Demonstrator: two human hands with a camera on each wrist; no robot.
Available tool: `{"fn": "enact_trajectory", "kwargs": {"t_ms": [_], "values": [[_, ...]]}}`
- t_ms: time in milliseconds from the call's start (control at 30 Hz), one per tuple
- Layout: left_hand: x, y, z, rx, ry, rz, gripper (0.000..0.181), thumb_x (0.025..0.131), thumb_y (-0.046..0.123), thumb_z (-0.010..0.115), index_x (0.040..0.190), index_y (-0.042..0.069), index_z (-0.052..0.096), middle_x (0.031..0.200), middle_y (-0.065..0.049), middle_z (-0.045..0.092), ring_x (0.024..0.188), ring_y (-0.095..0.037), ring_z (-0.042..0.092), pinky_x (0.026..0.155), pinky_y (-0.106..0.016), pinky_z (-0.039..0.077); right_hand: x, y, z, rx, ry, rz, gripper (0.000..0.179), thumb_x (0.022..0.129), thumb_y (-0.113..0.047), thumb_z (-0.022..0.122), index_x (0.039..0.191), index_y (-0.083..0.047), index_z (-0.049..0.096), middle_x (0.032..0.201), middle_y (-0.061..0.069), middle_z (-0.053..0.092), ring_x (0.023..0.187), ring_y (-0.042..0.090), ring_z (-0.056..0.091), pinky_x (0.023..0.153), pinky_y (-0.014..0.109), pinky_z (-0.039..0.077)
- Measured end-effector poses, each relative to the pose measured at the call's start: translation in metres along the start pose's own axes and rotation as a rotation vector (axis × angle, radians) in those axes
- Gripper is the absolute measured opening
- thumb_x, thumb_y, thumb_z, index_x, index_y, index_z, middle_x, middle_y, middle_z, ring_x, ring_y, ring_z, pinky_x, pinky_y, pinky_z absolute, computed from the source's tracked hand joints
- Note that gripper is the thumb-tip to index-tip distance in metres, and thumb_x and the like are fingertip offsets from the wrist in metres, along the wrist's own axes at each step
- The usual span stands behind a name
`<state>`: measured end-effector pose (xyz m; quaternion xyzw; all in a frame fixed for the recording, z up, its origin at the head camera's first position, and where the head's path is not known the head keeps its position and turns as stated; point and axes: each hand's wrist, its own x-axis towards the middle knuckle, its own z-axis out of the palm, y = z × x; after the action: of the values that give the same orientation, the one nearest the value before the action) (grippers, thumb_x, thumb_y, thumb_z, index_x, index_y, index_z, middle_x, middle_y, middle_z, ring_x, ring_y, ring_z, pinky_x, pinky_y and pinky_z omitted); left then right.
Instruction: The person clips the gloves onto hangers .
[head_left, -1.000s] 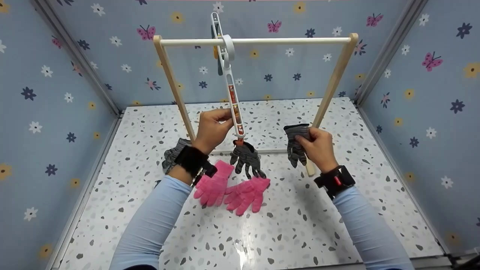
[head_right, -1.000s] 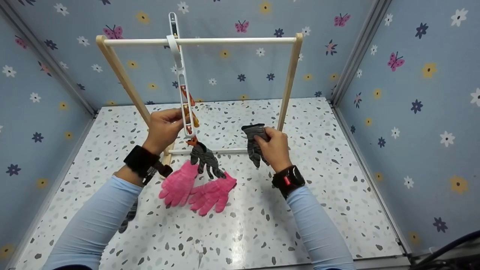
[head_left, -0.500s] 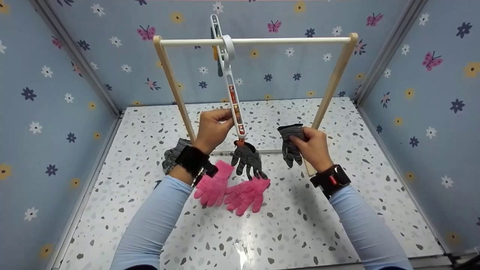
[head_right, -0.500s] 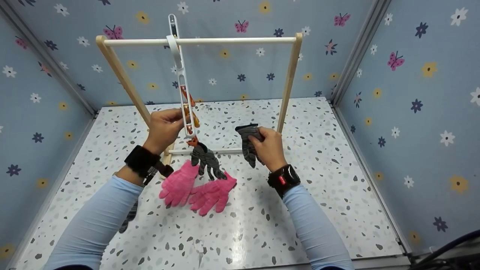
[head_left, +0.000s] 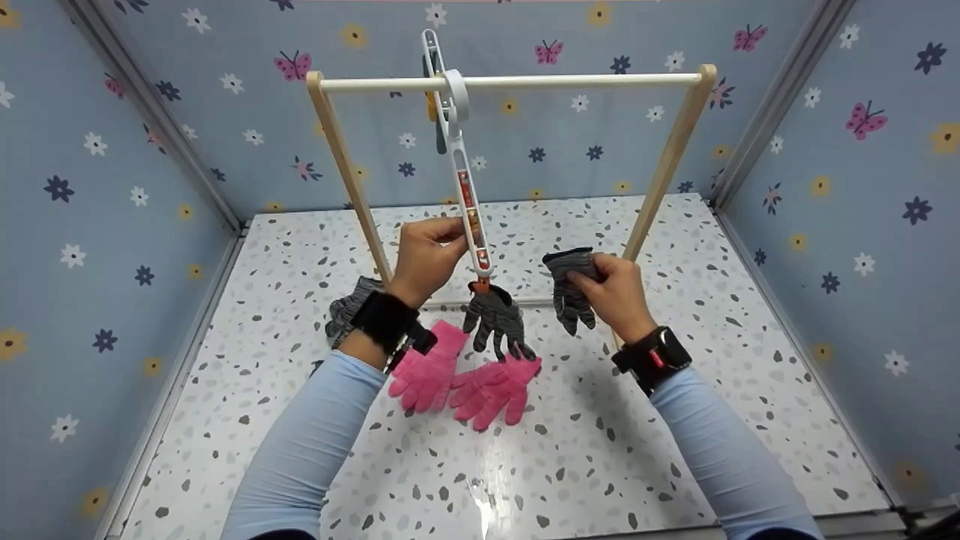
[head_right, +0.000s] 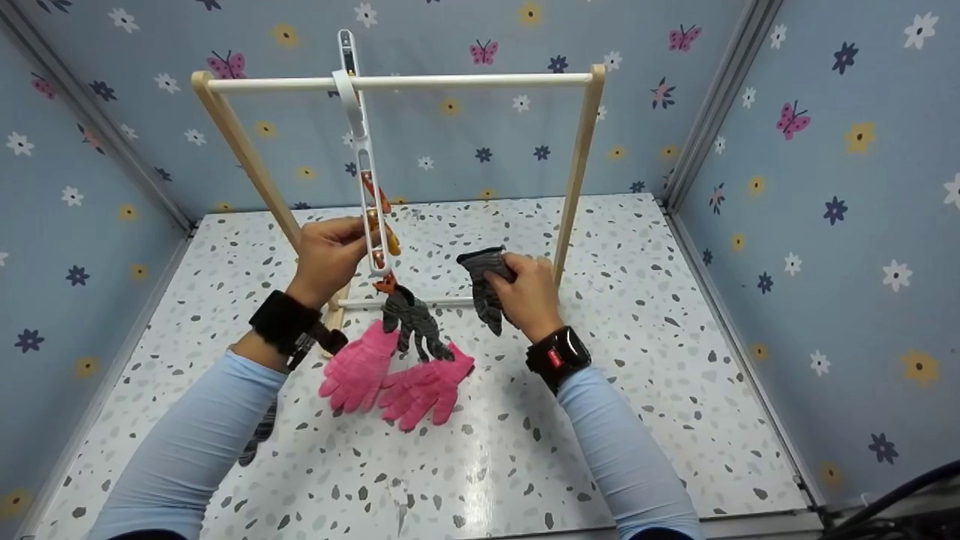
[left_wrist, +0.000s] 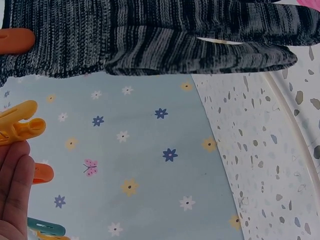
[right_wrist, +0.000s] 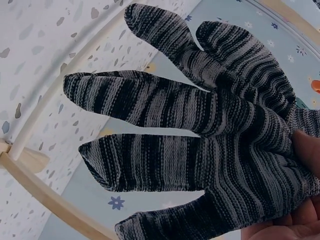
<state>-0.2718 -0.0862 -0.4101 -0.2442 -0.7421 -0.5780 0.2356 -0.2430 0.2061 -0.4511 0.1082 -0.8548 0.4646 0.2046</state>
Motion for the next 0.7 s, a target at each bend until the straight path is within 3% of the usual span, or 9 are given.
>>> {"fn": "enact_trajectory", "kwargs": {"t_ms": [167, 333, 567, 700], "values": [[0.000, -0.001, 0.001, 0.004, 0.003, 0.007, 0.008, 0.090, -0.007, 0.076, 0.092, -0.007, 0.084, 0.089, -0.023, 0.081, 0.079, -0.007, 0.075, 0.078, -0.016, 0.059, 0.001, -0.003, 0.003, 0.021, -0.008, -0.003, 0.020, 0.087, 0.002, 0.085, 0.075, 0.005, 0.069, 0.072, 0.012, 0.072, 0.063, 0.012, 0.056, 0.058, 0.017, 0.041], [0.001, -0.001, 0.001, 0.002, -0.001, 0.009, 0.007, 0.091, -0.006, 0.077, 0.094, -0.008, 0.083, 0.090, -0.023, 0.081, 0.081, -0.010, 0.077, 0.079, -0.016, 0.059, 0.003, -0.006, 0.006, 0.042, -0.027, -0.002, 0.010, 0.088, 0.002, 0.084, 0.085, 0.007, 0.076, 0.085, 0.021, 0.080, 0.067, 0.009, 0.061, 0.061, 0.016, 0.046], [0.001, 0.000, 0.001, -0.005, -0.006, 0.010, 0.007, 0.091, -0.005, 0.076, 0.091, -0.007, 0.083, 0.087, -0.023, 0.080, 0.077, 0.008, 0.068, 0.076, -0.014, 0.057, 0.005, -0.008, 0.009, 0.032, -0.038, -0.015, 0.013, 0.089, 0.000, 0.085, 0.084, 0.007, 0.075, 0.086, 0.021, 0.079, 0.069, 0.013, 0.061, 0.062, 0.017, 0.045], [0.001, 0.000, 0.001, -0.003, -0.006, 0.011, 0.007, 0.090, -0.007, 0.075, 0.088, -0.008, 0.082, 0.083, -0.024, 0.079, 0.074, 0.012, 0.063, 0.073, -0.013, 0.054, 0.006, -0.009, 0.012, 0.019, -0.037, -0.035, 0.016, 0.088, -0.001, 0.086, 0.082, 0.006, 0.074, 0.083, 0.020, 0.079, 0.068, 0.015, 0.061, 0.063, 0.020, 0.045]]}}
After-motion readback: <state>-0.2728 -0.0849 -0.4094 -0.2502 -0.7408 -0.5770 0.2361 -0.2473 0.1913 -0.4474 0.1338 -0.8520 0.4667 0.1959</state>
